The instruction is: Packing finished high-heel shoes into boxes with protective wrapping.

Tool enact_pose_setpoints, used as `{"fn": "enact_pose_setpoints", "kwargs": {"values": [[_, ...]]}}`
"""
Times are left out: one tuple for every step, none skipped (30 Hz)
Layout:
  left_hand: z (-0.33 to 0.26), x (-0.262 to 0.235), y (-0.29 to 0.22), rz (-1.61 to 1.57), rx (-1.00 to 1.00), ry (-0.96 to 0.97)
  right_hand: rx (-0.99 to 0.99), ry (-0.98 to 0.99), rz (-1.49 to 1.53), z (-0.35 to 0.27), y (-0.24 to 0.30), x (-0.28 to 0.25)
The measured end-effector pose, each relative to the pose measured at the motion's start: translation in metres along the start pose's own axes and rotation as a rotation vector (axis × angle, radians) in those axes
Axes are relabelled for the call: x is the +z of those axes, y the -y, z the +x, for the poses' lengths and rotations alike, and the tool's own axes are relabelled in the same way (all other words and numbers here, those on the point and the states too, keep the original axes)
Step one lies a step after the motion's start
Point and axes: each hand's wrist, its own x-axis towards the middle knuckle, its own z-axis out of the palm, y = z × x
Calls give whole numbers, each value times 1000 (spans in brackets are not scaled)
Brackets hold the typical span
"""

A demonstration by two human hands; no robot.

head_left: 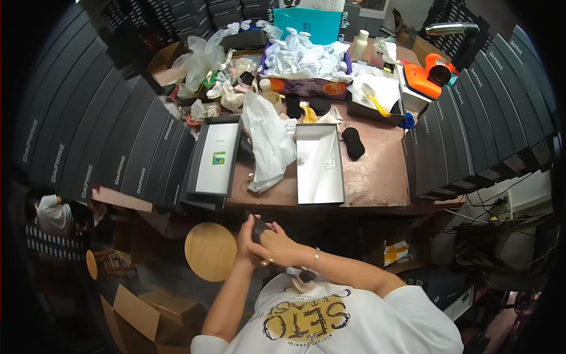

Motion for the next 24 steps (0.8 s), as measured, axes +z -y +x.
{"fn": "enact_pose_setpoints", "kwargs": {"values": [[2,18,6,-41,-20,-4,44,-80,12,-7,-5,-5],[5,31,23,173,163,-7,181,-75,13,-10,-17,-14],[12,31,43,-61,-109,3,251,-125,25,-10,-28,-31],[2,53,59,-81,-56,42,191,-210,-97,-18,-41,-47],[-7,76,63,-169,-192,53,119,-301,-209,-27,-53,-59],[6,76,75,-191,-250,81,31,-309,-232,-33,-63,-67],[19,70,83,-226,-315,106,-49,-306,-256,-37,-71,-73],[18,90,73,-176,-266,40,174,23,-247,-37,-71,-98],[12,113,60,-127,-217,-26,75,-40,-153,-41,-67,-106],[17,136,48,-72,-168,-68,-17,-119,-76,-48,-63,-115],[30,125,46,-245,-177,-37,-120,-185,8,-53,-63,-118],[40,122,46,-204,-121,-11,-164,-18,97,-57,-79,-123],[40,124,38,-165,-70,3,-122,-100,314,-55,-95,-135],[42,111,29,-196,-115,187,58,-282,558,-44,-109,-150],[43,111,29,-133,-62,85,239,-421,582,-24,-126,-172],[45,109,29,-93,-83,89,166,-510,393,-1,-161,-181],[49,104,31,-55,-111,95,47,-495,61,19,-194,-192],[54,99,32,-3,-215,50,28,-404,-105,38,-217,-196],[56,94,34,-6,-249,66,109,-244,-186,56,-237,-195],[53,98,33,-9,-237,76,48,-223,-395,71,-262,-184],[48,102,31,-18,-225,85,17,-176,-504,80,-279,-175],[43,104,28,-44,-202,125,-14,-132,-615,87,-294,-169],[38,101,28,-86,-172,185,-44,-80,-722,92,-297,-164],[32,100,30,-108,-140,186,-30,-103,-706,95,-299,-159]]}}
